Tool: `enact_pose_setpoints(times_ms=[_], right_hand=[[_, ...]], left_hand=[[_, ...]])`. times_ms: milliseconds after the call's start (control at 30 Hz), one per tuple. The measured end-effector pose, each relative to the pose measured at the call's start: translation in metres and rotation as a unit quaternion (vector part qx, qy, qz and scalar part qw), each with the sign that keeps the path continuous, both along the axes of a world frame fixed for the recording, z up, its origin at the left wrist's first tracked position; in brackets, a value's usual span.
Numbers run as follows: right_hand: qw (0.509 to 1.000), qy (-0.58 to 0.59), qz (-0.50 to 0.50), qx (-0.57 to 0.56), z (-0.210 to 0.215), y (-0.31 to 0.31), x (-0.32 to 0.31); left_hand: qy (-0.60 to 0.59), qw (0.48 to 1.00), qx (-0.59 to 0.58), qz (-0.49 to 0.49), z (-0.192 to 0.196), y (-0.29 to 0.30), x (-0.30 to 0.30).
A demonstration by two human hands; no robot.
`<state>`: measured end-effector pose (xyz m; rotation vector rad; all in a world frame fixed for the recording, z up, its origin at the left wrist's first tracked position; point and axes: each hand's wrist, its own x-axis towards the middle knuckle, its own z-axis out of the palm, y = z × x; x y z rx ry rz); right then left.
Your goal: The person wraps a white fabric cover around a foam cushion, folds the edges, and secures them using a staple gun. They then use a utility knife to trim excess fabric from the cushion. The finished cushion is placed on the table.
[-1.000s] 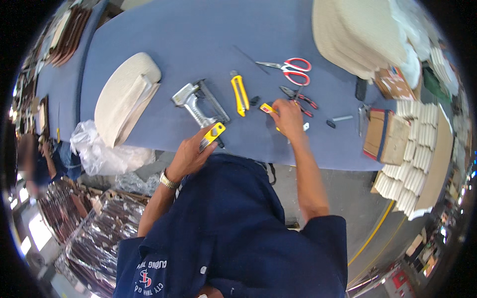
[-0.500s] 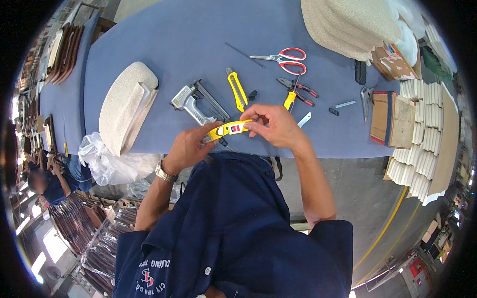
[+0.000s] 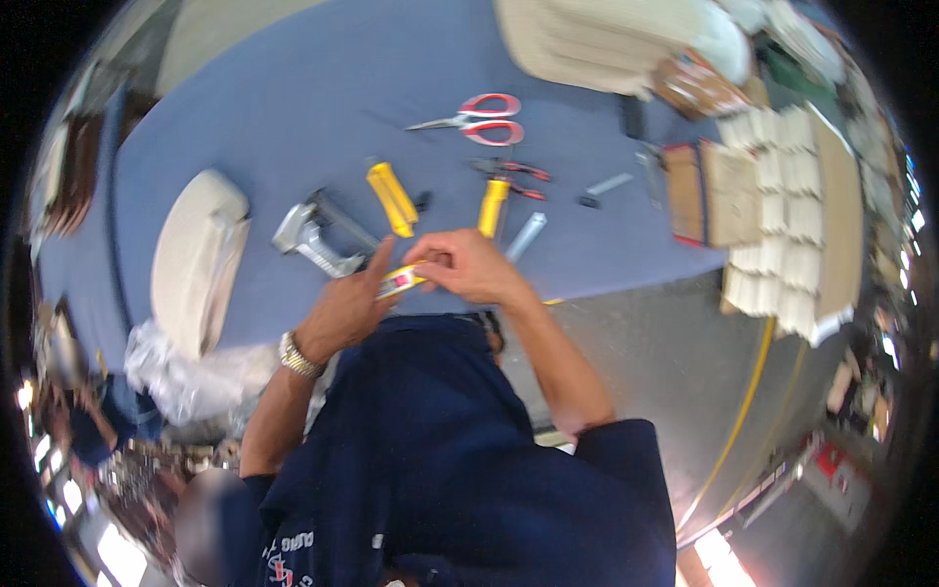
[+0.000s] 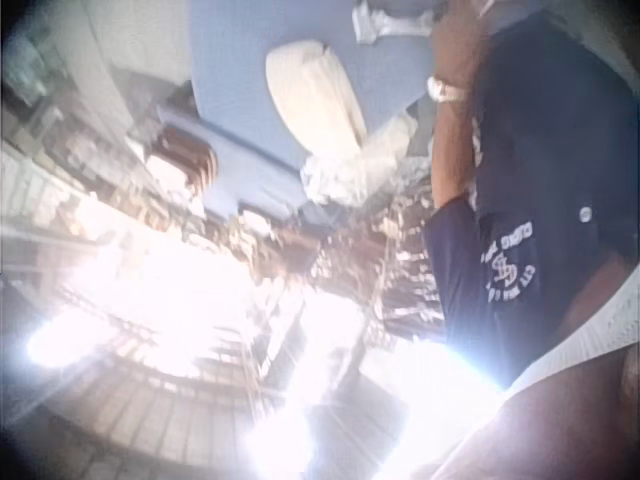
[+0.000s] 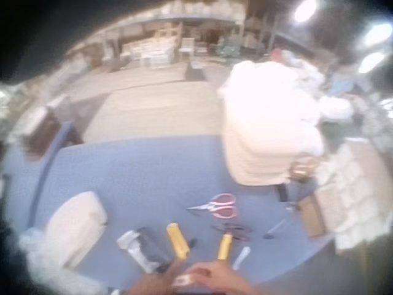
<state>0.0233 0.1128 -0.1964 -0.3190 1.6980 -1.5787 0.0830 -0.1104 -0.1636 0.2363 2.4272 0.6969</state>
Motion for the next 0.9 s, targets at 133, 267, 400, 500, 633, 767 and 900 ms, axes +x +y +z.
enact_pose_setpoints(times_ms=[133, 267, 400, 500, 633, 767, 900], right_hand=[[0.99, -0.095, -0.106, -0.025, -0.021, 0.058, 0.018], [0.853, -0.072, -0.517, 0.008, -0.062, 0.168, 0.05], [0.711, -0.022, -0.702, 0.012, -0.115, 0.258, 0.054], [0.696, -0.027, -0.718, -0.019, -0.118, 0.264, 0.018], [0.707, 0.029, -0.69, 0.149, -0.126, 0.254, -0.006], [0.814, 0.124, -0.459, 0.335, -0.148, 0.199, 0.0], [0.818, 0.175, -0.307, 0.454, -0.126, 0.12, -0.012]], left_hand=[[0.146, 0.982, 0.111, -0.052, -0.016, 0.026, -0.014], [0.259, 0.948, 0.179, 0.045, -0.015, 0.038, -0.044], [0.167, 0.954, 0.122, 0.218, -0.085, 0.003, -0.066], [0.12, 0.948, 0.034, 0.293, -0.134, -0.012, -0.086], [0.101, 0.939, 0.005, 0.33, -0.162, -0.004, -0.093], [0.191, 0.931, -0.016, 0.311, -0.166, 0.027, -0.096], [0.189, 0.938, -0.014, 0.292, -0.157, 0.035, -0.095]])
